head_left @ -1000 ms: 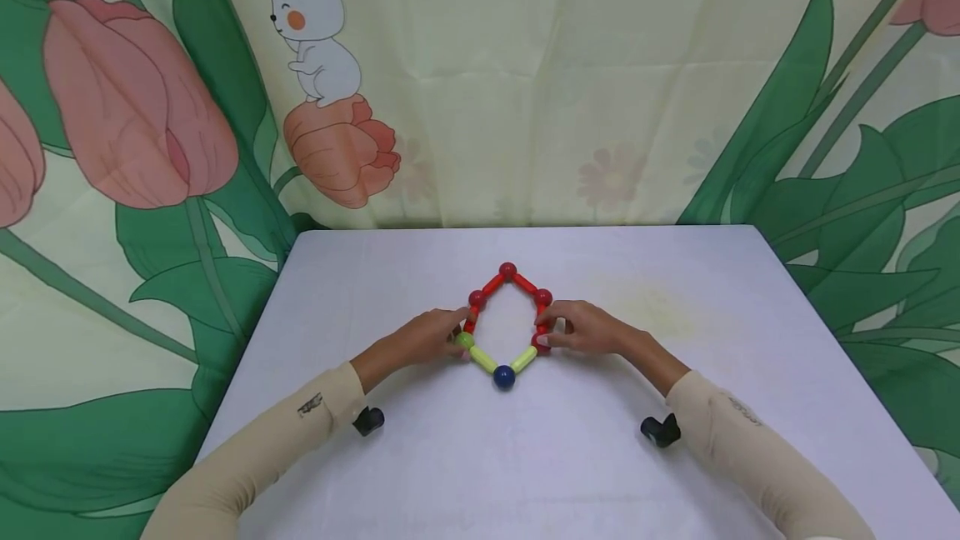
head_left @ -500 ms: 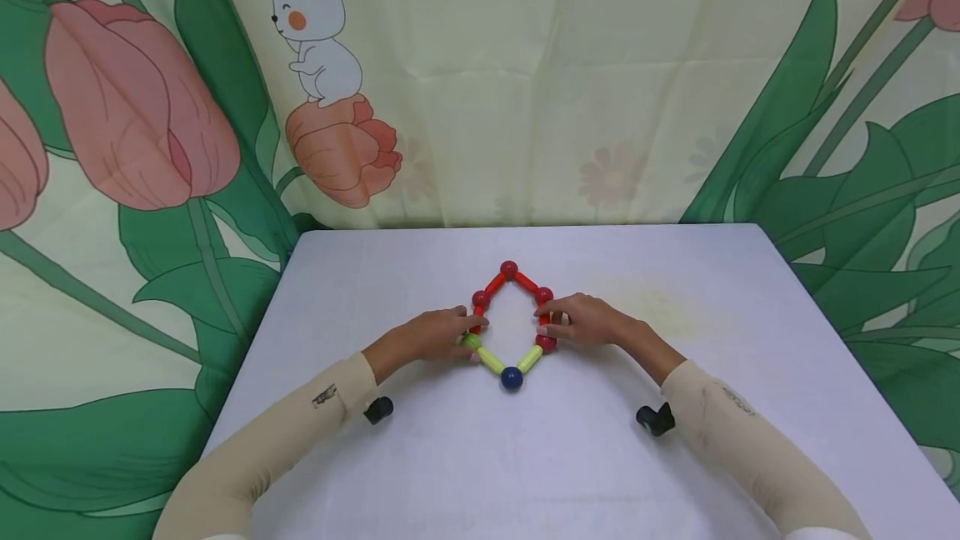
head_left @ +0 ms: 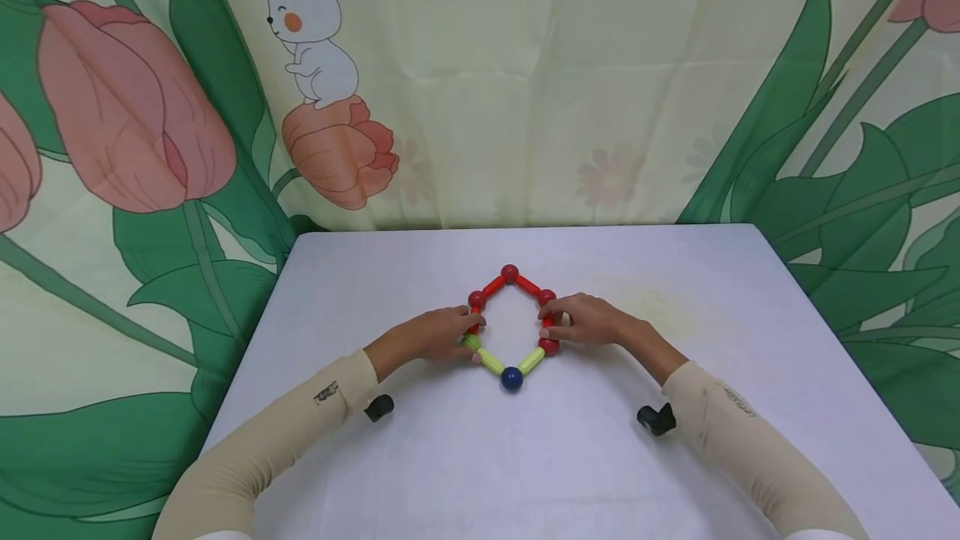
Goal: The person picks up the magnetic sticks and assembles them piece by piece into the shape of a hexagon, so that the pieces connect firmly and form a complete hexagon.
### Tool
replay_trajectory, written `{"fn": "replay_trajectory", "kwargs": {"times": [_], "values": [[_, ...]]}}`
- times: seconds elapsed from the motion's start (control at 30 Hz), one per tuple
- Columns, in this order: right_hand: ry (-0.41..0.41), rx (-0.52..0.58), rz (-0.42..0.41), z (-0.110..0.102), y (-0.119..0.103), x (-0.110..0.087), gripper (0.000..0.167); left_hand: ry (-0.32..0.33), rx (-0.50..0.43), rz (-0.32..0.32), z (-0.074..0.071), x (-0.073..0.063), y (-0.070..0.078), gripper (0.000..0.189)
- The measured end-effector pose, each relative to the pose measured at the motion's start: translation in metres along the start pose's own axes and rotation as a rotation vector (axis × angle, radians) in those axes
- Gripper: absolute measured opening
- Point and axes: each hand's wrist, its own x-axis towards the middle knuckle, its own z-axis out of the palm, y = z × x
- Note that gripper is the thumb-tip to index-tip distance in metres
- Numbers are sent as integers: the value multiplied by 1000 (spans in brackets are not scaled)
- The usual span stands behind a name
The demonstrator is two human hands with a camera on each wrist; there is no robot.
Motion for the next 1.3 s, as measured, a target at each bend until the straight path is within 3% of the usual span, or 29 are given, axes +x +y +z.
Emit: {"fn": "replay_trajectory", "kwargs": {"times": [0.63, 0.93, 1.3], "values": [[-11, 38, 1, -4, 5, -6, 44, 10, -13, 15, -1, 5, -4, 63], [-29, 37, 16, -3, 5, -6, 62, 25, -28, 7, 2, 5, -4, 64], [-17, 39, 18, 1, 7, -7, 60, 58, -6, -8, 4, 5, -5, 65]]}}
